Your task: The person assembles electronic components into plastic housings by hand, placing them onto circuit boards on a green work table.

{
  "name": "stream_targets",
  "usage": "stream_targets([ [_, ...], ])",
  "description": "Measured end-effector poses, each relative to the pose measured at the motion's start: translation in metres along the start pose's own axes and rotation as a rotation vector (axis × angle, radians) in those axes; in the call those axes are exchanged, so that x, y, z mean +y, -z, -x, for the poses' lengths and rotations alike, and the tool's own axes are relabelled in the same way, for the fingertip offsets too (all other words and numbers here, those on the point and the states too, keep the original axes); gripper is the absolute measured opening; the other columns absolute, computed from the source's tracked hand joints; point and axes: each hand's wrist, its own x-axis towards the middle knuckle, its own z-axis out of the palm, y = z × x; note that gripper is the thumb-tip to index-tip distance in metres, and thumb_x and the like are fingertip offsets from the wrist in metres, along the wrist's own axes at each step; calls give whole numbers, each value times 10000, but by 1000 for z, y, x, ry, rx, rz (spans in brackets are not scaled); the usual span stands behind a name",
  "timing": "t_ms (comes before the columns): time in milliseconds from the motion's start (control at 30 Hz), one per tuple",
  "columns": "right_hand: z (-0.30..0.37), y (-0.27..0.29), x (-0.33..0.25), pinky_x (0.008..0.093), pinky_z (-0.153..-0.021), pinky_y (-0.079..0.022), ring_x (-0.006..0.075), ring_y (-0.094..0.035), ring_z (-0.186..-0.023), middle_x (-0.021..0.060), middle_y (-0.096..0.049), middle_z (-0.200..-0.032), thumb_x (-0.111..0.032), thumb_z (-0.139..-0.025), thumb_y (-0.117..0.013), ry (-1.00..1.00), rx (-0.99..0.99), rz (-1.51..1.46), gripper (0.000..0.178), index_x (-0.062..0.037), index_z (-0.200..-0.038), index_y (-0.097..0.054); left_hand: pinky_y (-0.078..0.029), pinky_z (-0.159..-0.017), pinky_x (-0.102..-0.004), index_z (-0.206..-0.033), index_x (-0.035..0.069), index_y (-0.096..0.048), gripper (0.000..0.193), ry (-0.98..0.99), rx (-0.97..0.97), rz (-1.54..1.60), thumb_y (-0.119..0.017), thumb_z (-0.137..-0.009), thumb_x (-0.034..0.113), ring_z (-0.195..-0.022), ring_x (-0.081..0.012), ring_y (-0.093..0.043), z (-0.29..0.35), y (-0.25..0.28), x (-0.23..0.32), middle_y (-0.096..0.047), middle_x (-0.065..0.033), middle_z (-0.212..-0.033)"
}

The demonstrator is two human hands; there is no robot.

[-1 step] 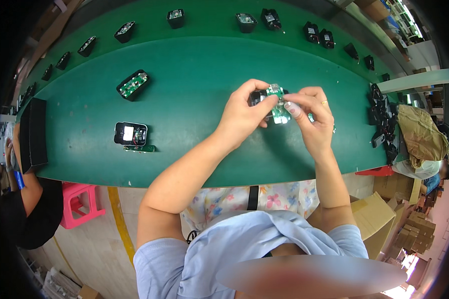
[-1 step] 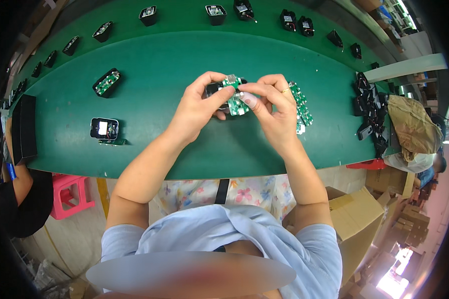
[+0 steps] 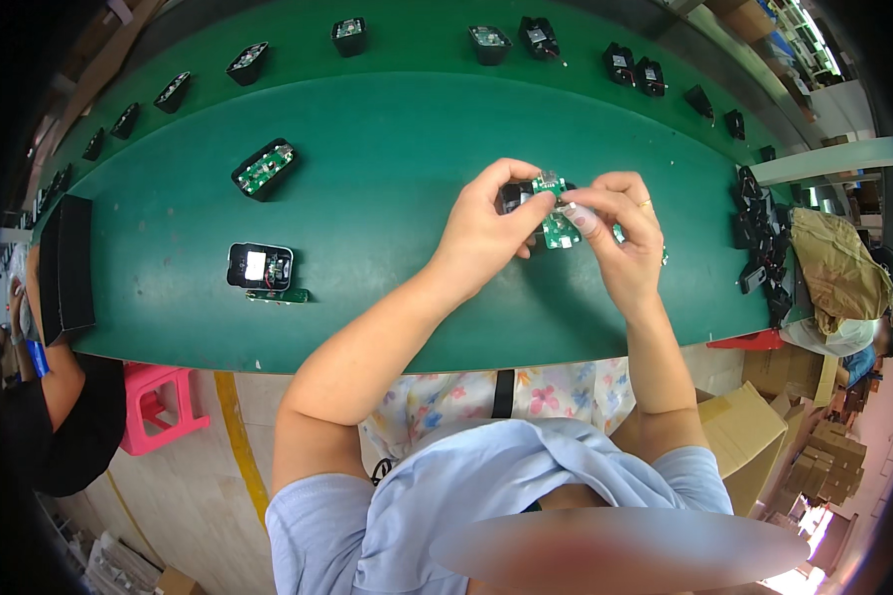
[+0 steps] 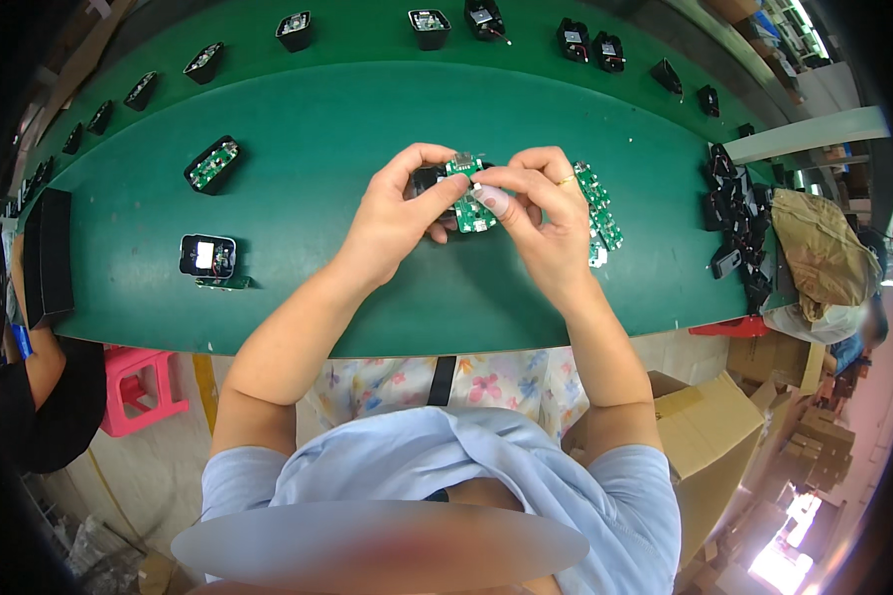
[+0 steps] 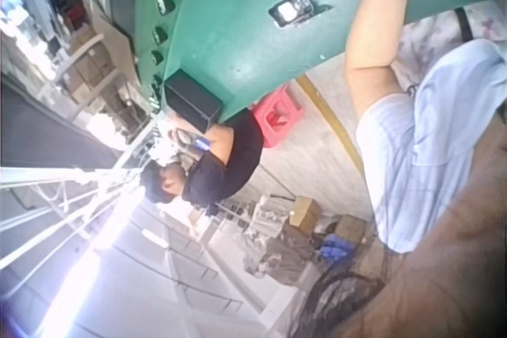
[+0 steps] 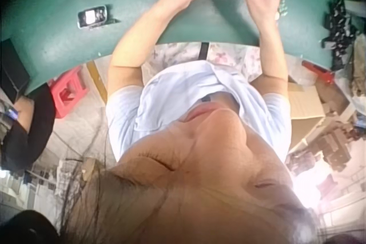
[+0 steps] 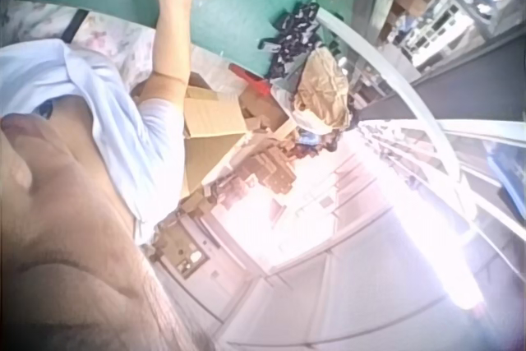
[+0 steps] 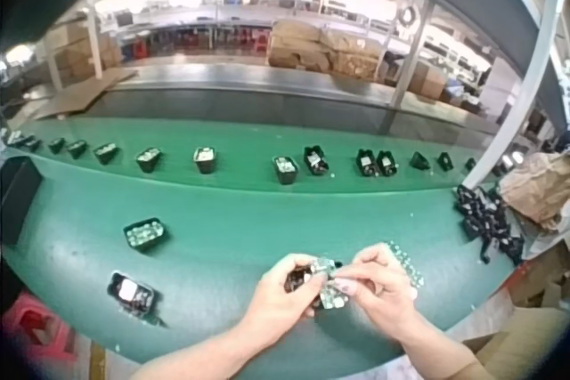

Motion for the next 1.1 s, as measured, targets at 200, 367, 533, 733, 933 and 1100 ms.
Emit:
stream_targets([
  [200,-10,1,-10,250,-569,-408,128,-499,-712,33,-505,-800,-80,-759,-674,41,-10,140,95,-70,-850,-648,-468,-618,-210,-999,63,-620,202,-596,200,-379,-619,-801,23,-804,-94,-541,-3,1,-13,-518,-54,-994],
  [367,-19,6,-21,286,-582,-432,171,-522,-714,26,-513,-771,-73,-724,-672,174,-79,439,100,-71,-803,-610,-447,-586,-218,-907,64,-659,149,-757,237,-530,-635,-776,-1,-732,-101,-520,1,-2,-7,-504,-59,-976],
  [533,-20,6,-21,292,-578,-436,174,-526,-700,28,-523,-777,-68,-709,-682,192,-98,442,120,-73,-803,-609,-438,-573,-212,-873,57,-648,117,-729,234,-572,-641,-770,3,-712,-92,-518,2,-1,-5,-512,-55,-958],
  [733,-12,-2,-16,307,-595,-446,200,-542,-703,64,-552,-804,-10,-705,-684,139,-35,185,134,-30,-807,-600,-437,-585,-203,-906,53,-624,109,-558,122,-352,-620,-801,26,-740,-79,-516,-2,2,-10,-520,-39,-951],
  [933,-15,5,-15,324,-602,-445,231,-547,-708,82,-563,-797,4,-710,-666,368,-59,355,129,-18,-814,-593,-453,-680,-208,-1005,37,-586,192,-436,204,-254,-607,-815,28,-799,-90,-523,1,-2,-3,-515,-39,-965],
  [1100,-18,7,-21,335,-599,-439,241,-534,-703,87,-557,-799,3,-703,-656,443,-138,450,144,-12,-827,-584,-464,-712,-221,-1016,19,-579,210,-526,209,-354,-605,-807,6,-846,-110,-539,0,-1,-7,-516,-60,-977],
])
